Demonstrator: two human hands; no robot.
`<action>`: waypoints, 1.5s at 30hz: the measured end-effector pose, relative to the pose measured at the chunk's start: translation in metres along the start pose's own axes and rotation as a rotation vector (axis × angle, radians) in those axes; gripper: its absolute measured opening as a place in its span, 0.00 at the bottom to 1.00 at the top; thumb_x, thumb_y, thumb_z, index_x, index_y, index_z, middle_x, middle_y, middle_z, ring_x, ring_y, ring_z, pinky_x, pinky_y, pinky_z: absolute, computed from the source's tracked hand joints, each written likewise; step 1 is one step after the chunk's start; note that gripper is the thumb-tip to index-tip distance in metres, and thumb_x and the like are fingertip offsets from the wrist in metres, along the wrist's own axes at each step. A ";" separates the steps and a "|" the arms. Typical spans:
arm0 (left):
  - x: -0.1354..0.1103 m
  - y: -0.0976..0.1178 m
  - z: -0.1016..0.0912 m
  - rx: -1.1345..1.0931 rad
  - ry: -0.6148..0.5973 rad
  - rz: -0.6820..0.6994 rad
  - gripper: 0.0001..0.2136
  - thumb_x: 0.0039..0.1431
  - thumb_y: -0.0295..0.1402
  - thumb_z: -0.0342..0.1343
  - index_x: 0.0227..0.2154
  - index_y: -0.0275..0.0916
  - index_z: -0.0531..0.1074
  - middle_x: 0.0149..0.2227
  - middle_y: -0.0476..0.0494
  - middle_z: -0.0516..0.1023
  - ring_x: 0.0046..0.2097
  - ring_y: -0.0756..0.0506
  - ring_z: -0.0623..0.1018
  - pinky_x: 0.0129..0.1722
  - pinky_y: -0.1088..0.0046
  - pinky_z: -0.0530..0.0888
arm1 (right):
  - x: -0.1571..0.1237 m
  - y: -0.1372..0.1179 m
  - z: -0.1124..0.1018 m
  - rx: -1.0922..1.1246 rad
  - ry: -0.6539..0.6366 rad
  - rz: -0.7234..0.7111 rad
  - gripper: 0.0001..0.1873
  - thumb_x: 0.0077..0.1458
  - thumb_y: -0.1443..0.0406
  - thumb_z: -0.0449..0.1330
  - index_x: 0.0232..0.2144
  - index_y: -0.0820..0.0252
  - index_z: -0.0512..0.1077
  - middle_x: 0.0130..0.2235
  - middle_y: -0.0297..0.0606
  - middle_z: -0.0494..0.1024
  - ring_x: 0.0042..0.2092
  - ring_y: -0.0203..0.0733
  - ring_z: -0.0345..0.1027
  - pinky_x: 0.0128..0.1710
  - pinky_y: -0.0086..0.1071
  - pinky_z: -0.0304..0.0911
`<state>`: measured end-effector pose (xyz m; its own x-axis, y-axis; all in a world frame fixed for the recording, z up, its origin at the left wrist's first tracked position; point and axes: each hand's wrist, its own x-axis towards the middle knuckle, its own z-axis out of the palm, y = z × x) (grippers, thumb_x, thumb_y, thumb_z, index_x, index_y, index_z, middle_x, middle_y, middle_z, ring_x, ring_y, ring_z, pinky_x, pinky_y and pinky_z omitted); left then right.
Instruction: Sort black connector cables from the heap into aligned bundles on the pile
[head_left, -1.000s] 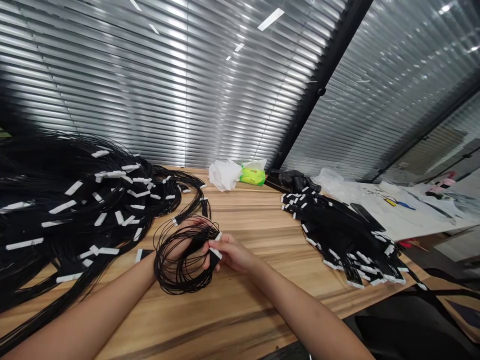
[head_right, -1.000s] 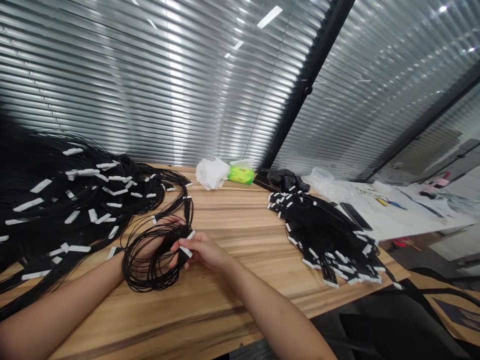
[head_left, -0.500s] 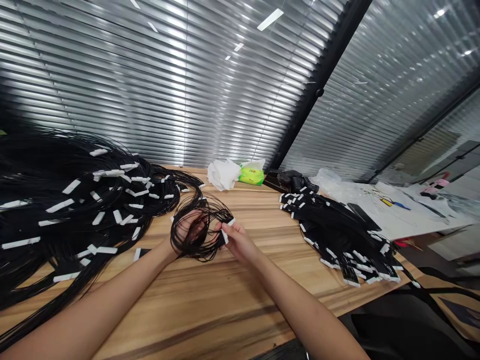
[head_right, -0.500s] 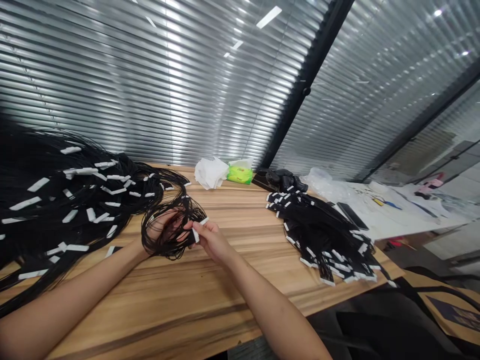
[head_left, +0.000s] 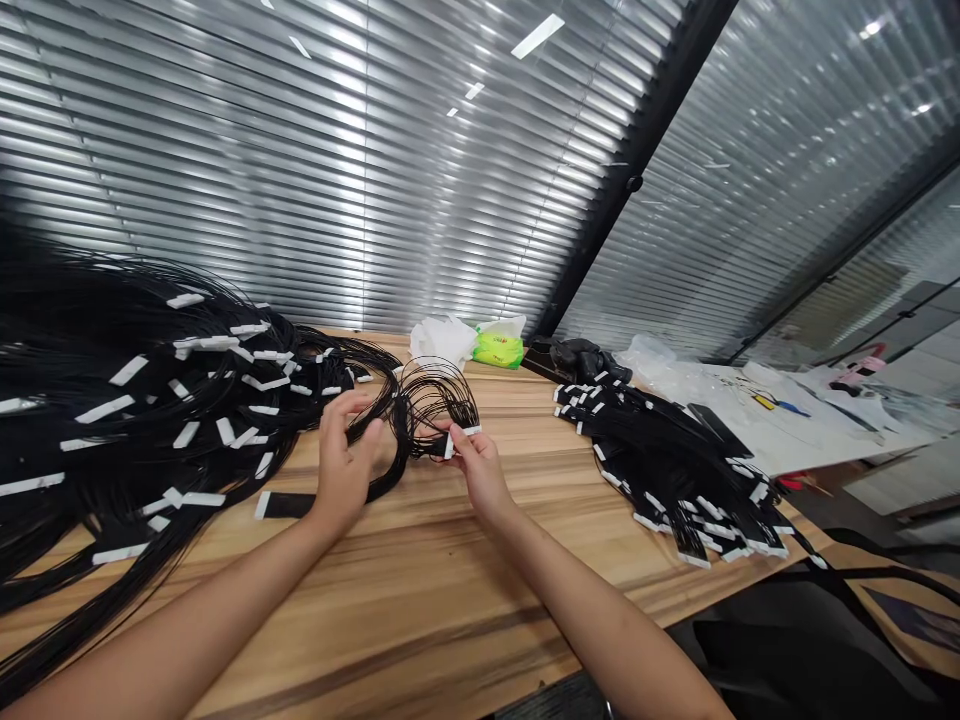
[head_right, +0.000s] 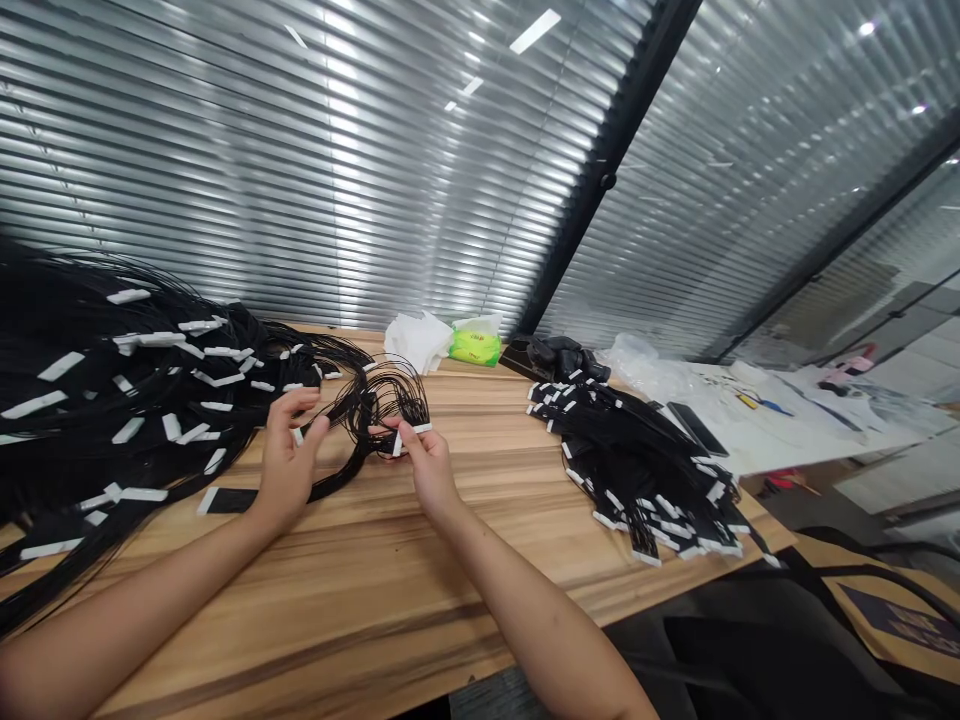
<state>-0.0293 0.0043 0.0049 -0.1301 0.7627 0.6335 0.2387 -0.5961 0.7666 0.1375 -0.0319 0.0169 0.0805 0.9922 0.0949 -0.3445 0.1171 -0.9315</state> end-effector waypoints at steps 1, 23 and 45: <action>-0.001 0.003 0.000 0.076 -0.069 0.069 0.11 0.59 0.39 0.54 0.43 0.44 0.71 0.50 0.43 0.71 0.54 0.42 0.69 0.55 0.64 0.61 | 0.000 0.000 0.000 -0.007 0.006 -0.003 0.21 0.48 0.49 0.64 0.34 0.61 0.77 0.33 0.40 0.82 0.32 0.41 0.72 0.29 0.31 0.67; -0.004 0.008 0.004 0.299 -0.497 0.141 0.10 0.60 0.37 0.53 0.26 0.45 0.77 0.31 0.47 0.80 0.38 0.42 0.74 0.50 0.61 0.57 | 0.002 -0.002 -0.005 0.398 0.086 0.163 0.13 0.51 0.60 0.65 0.39 0.58 0.75 0.38 0.35 0.81 0.26 0.31 0.71 0.34 0.29 0.69; 0.004 -0.008 0.013 -0.654 -0.159 -0.562 0.25 0.48 0.35 0.62 0.51 0.41 0.69 0.57 0.41 0.71 0.58 0.40 0.69 0.56 0.65 0.65 | -0.011 -0.012 0.003 0.502 -0.200 0.326 0.06 0.53 0.63 0.64 0.31 0.61 0.74 0.23 0.29 0.74 0.24 0.31 0.65 0.34 0.32 0.67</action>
<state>-0.0188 0.0155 -0.0007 0.0848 0.9835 0.1597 -0.4266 -0.1090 0.8978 0.1381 -0.0442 0.0282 -0.2624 0.9633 -0.0575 -0.7228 -0.2356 -0.6496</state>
